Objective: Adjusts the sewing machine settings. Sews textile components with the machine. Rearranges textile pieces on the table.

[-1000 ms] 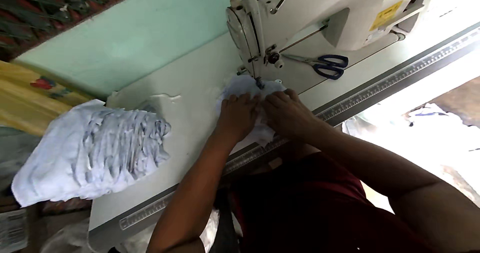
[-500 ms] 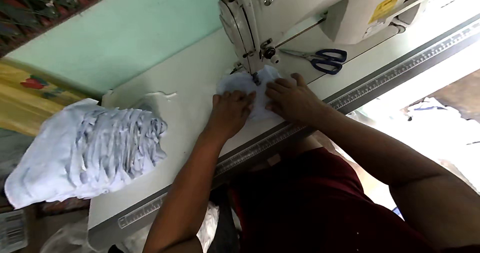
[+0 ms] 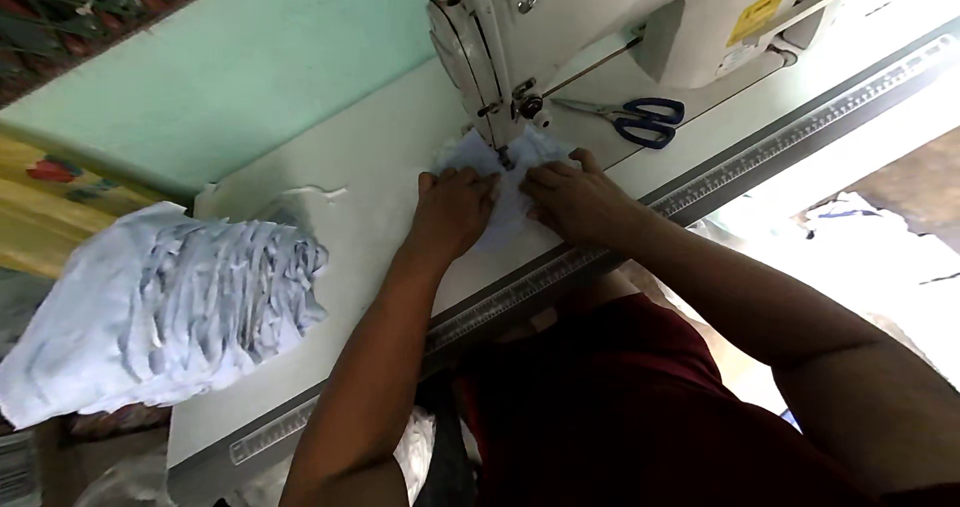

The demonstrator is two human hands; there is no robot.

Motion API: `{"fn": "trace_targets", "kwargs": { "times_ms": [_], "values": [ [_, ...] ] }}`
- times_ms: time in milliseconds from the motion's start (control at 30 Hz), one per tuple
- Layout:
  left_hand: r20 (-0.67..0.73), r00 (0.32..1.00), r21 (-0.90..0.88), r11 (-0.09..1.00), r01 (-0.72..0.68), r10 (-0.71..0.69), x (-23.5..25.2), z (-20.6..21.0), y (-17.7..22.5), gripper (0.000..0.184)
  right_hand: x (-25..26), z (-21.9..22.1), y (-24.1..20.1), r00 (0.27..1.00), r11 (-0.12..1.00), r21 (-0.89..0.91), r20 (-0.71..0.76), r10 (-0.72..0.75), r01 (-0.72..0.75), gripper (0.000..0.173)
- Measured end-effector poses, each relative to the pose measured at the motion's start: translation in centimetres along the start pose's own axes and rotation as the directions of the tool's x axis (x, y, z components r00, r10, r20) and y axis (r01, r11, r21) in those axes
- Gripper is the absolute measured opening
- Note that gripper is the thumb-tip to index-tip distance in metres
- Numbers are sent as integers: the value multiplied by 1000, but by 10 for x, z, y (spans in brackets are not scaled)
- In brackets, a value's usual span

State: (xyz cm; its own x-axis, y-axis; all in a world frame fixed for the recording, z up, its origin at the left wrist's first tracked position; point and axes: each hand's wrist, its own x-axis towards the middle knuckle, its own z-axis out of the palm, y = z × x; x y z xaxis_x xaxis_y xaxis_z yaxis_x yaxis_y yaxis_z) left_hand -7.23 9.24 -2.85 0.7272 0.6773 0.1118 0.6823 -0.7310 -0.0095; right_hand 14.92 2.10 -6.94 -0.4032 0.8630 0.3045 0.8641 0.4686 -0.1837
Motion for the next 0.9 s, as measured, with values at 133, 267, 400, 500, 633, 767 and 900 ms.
{"fn": "trace_targets", "kwargs": {
  "times_ms": [133, 267, 400, 500, 633, 767, 900],
  "values": [
    [99, 993, -102, 992, 70, -60, 8, -12, 0, 38, 6, 3, -9, 999, 1000, 5, -32, 23, -23, 36],
    [259, 958, -209, 960, 184, -128, 21, -34, 0, 40, 9, 12, -51, 989, 984, 111, -63, -134, 140, 41],
    [295, 950, -232, 957, 176, -103, 26, -43, -2, 37, 10, 15, -49, 989, 988, 101, -101, -108, 118, 47],
    [185, 982, -230, 973, 4, 39, 23, -30, -19, 31, 6, 7, -31, 994, 992, 83, -67, -88, 93, 43],
    [141, 979, -306, 947, -100, 149, 9, -12, -39, 36, 10, -3, -32, 1000, 997, 73, -22, 6, -4, 35],
    [56, 994, -240, 967, -81, 97, -2, -7, -24, 35, 18, 12, -56, 996, 996, 88, -84, 31, -23, 46],
    [59, 998, -151, 988, 31, -22, -4, -7, -4, 34, 13, 12, -48, 997, 997, 59, -43, 56, -54, 49]
  ]
}}
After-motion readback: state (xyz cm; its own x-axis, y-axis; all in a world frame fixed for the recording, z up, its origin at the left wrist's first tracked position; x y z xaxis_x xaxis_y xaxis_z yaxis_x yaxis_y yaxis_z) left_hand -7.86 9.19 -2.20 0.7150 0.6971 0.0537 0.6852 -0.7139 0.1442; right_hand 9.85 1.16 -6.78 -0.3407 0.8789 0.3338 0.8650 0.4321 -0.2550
